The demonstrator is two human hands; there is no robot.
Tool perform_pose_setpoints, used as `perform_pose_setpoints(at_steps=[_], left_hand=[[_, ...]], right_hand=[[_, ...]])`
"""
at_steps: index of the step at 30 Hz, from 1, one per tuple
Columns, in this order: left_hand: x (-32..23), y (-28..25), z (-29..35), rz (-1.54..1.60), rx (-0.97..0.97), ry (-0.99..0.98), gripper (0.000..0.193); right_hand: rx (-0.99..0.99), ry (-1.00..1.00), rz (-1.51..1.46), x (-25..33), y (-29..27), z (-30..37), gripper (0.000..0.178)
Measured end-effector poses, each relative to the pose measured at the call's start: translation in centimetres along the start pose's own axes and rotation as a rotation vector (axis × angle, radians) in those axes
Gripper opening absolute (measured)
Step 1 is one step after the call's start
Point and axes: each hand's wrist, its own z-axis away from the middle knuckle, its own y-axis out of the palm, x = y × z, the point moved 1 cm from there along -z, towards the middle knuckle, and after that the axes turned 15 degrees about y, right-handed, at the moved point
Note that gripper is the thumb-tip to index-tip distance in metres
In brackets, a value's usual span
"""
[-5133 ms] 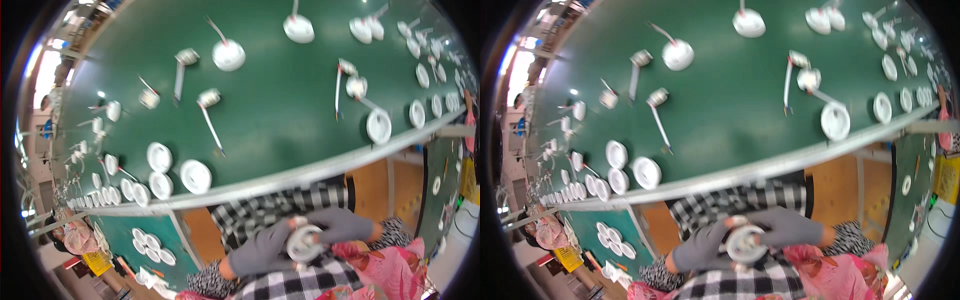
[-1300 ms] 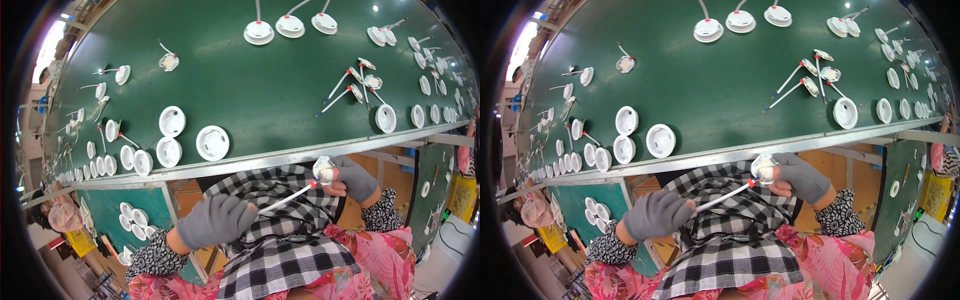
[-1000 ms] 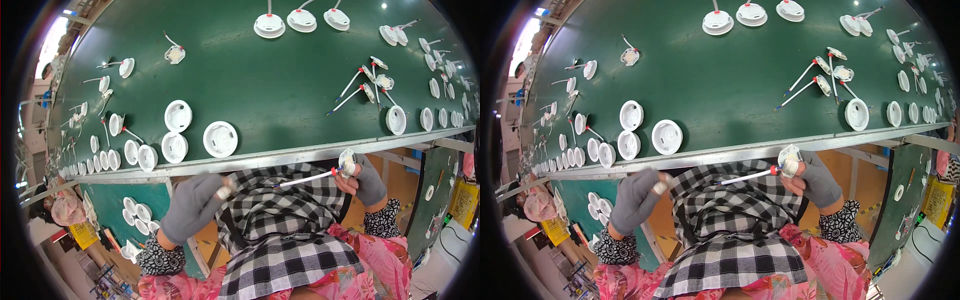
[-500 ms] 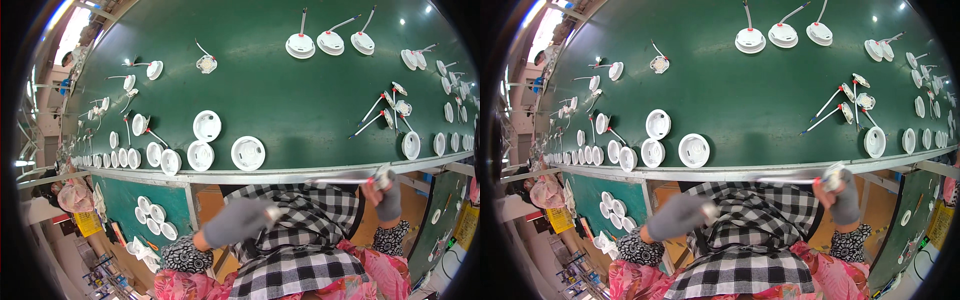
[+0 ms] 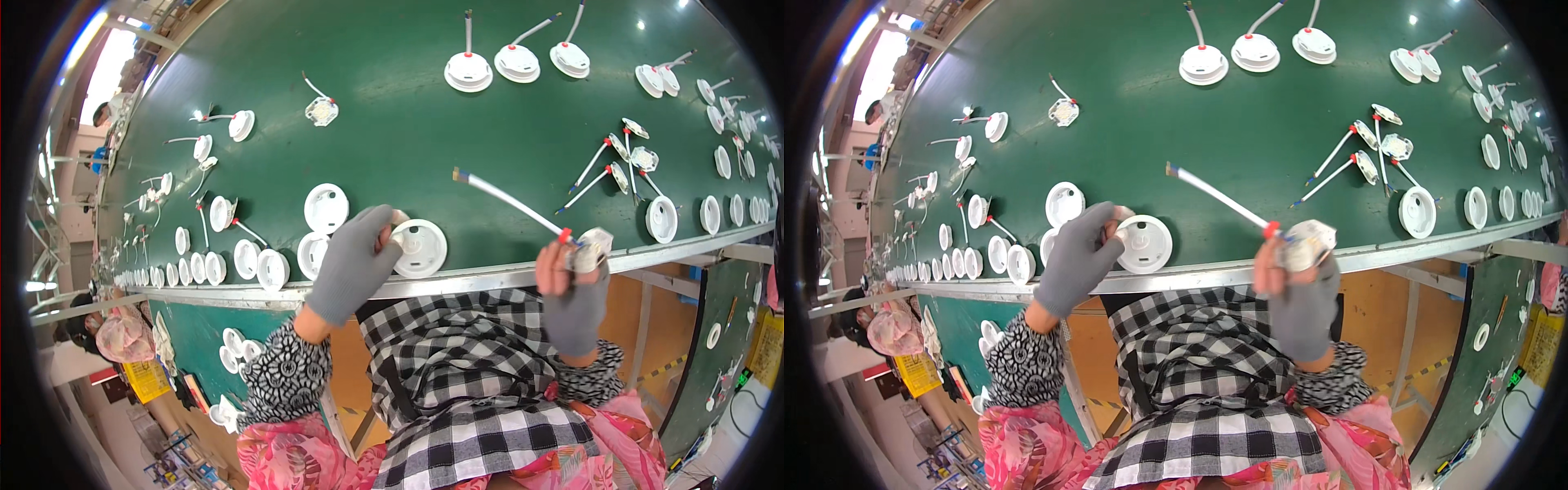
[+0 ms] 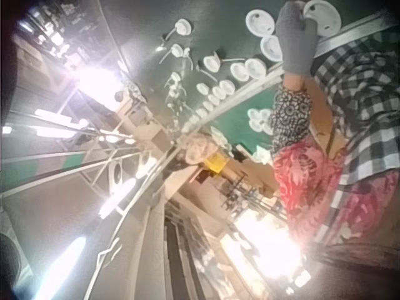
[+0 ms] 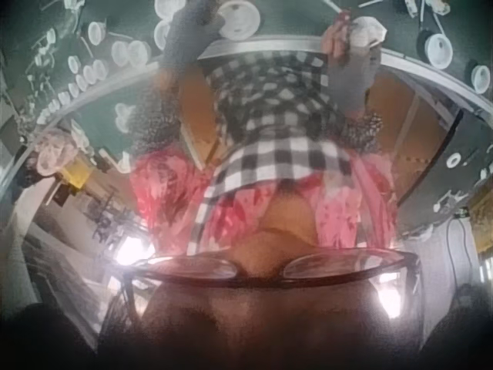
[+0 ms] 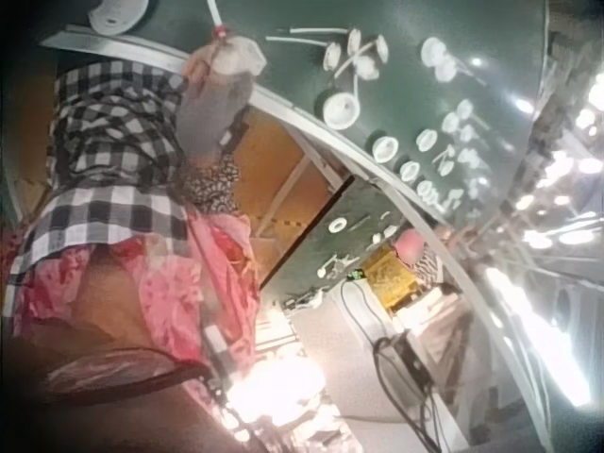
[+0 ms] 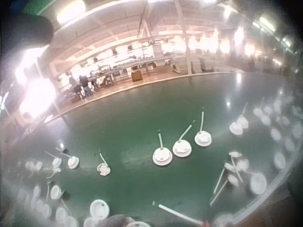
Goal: The person assembles light fixtures by threading the wires of LED circuit boards through circular plastic casings, pressing the boards firmly into the casings by hand, and placing the assembled units onto the conveyor table.
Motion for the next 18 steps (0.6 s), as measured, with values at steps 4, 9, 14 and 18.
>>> perform_pose_setpoints(at_steps=[4,9,14,18], left_hand=[[-4.4,4.0,1.3,0.833,-0.285,-0.309,0.026],[-7.2,6.9,2.7,1.194,-0.208,-0.447,0.036],[-6.9,7.4,4.3,1.197,0.020,-0.162,0.070],[-7.9,7.6,4.2,1.150,0.052,-0.116,0.095]], right_hand=[[0.160,-0.583,0.334,-2.8,2.2,-0.9,0.016],[0.093,-0.375,0.062,-3.9,2.7,0.6,0.016],[0.055,-0.053,0.172,-0.7,2.3,0.5,0.016],[0.069,0.169,0.097,-0.7,3.1,-0.2,0.022]])
